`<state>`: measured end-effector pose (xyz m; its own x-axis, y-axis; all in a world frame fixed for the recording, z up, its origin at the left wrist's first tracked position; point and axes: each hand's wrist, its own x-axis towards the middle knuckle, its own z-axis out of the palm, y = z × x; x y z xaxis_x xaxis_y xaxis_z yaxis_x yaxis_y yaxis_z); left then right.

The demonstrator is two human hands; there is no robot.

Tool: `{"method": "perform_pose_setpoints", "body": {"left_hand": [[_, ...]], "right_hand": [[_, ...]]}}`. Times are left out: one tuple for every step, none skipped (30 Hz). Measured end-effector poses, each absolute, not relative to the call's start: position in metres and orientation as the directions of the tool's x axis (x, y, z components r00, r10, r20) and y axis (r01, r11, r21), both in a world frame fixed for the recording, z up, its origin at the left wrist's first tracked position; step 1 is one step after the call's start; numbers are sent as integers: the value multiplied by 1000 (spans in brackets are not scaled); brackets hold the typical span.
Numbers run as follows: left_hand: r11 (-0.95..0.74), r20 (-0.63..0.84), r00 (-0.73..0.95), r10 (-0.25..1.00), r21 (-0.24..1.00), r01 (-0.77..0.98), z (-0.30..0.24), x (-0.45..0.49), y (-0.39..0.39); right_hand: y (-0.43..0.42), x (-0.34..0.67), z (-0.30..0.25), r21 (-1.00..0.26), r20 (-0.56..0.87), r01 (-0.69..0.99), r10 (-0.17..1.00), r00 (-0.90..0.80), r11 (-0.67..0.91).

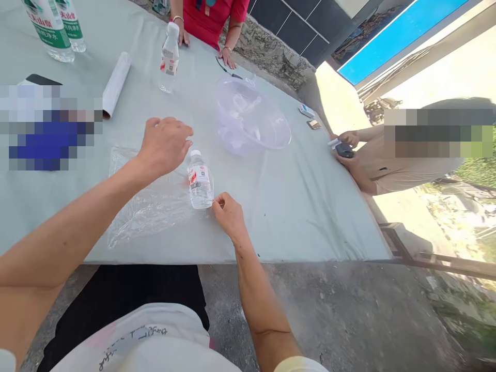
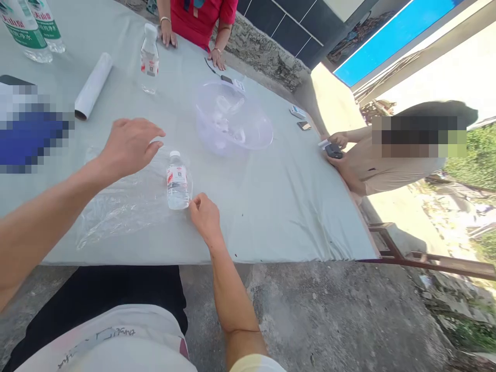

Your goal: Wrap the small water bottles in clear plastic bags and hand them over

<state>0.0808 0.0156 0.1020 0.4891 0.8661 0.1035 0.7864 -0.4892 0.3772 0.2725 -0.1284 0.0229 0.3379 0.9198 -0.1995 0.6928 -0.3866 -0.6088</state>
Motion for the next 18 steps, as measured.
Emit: {"method": "perform_pose_setpoints", "body": {"left_hand": [[-504,65,517,853,362,784,101,97,32],[-498,2,530,848,346,795,98,113,48],[-483,-74,532,844,330,811,94,127,63],[-471,-138,533,835,321,822,89,141,76],[-465,-174,532,828,315,827,84,153,87],[-459,-203,528,824,306,834,79,163,96],[-454,-223,523,822,297,840,74,171,103],[-450,-236,517,823,286,846,70,178,108],[-446,-248,511,823,275,852,66,183,112],[-444,-259,508,822,267,855,63,188,115],[-445,-267,508,819,261,856,61,191,117],[-450,-274,512,814,260,854,60,194,119],[-457,-277,520,808,262,850,59,195,120],[-465,-276,529,803,267,844,59,196,120],[-473,-268,539,799,275,837,60,196,121],[-479,-254,548,797,286,830,61,195,121],[-483,-234,555,798,301,822,62,192,120],[-485,-211,560,801,319,814,62,189,120]], "right_hand": [[-129,271,22,-628,-197,673,917,348,-390],[-129,271,21,-648,-196,653,914,355,-392],[-130,270,20,-671,-202,627,911,360,-396],[-130,270,19,-698,-216,591,906,365,-405],[-131,270,19,-729,-238,545,900,366,-414],[-132,270,18,-758,-264,495,894,362,-424],[-134,271,18,-782,-290,447,888,356,-435],[-136,272,18,-798,-312,409,884,348,-443],[-138,274,19,-806,-328,385,881,340,-449],[-139,275,19,-809,-337,376,881,332,-452],[-141,276,20,-808,-344,376,881,324,-453],[-143,277,20,-804,-350,383,882,314,-455],[-144,278,21,-798,-355,393,883,306,-457],[-144,279,21,-793,-357,401,884,303,-458],[-145,279,21,-792,-356,404,883,304,-458],[-146,279,21,-794,-352,400,883,310,-457],[-146,279,21,-801,-347,387,882,320,-456],[-147,278,20,-812,-341,366,878,337,-456]]}}
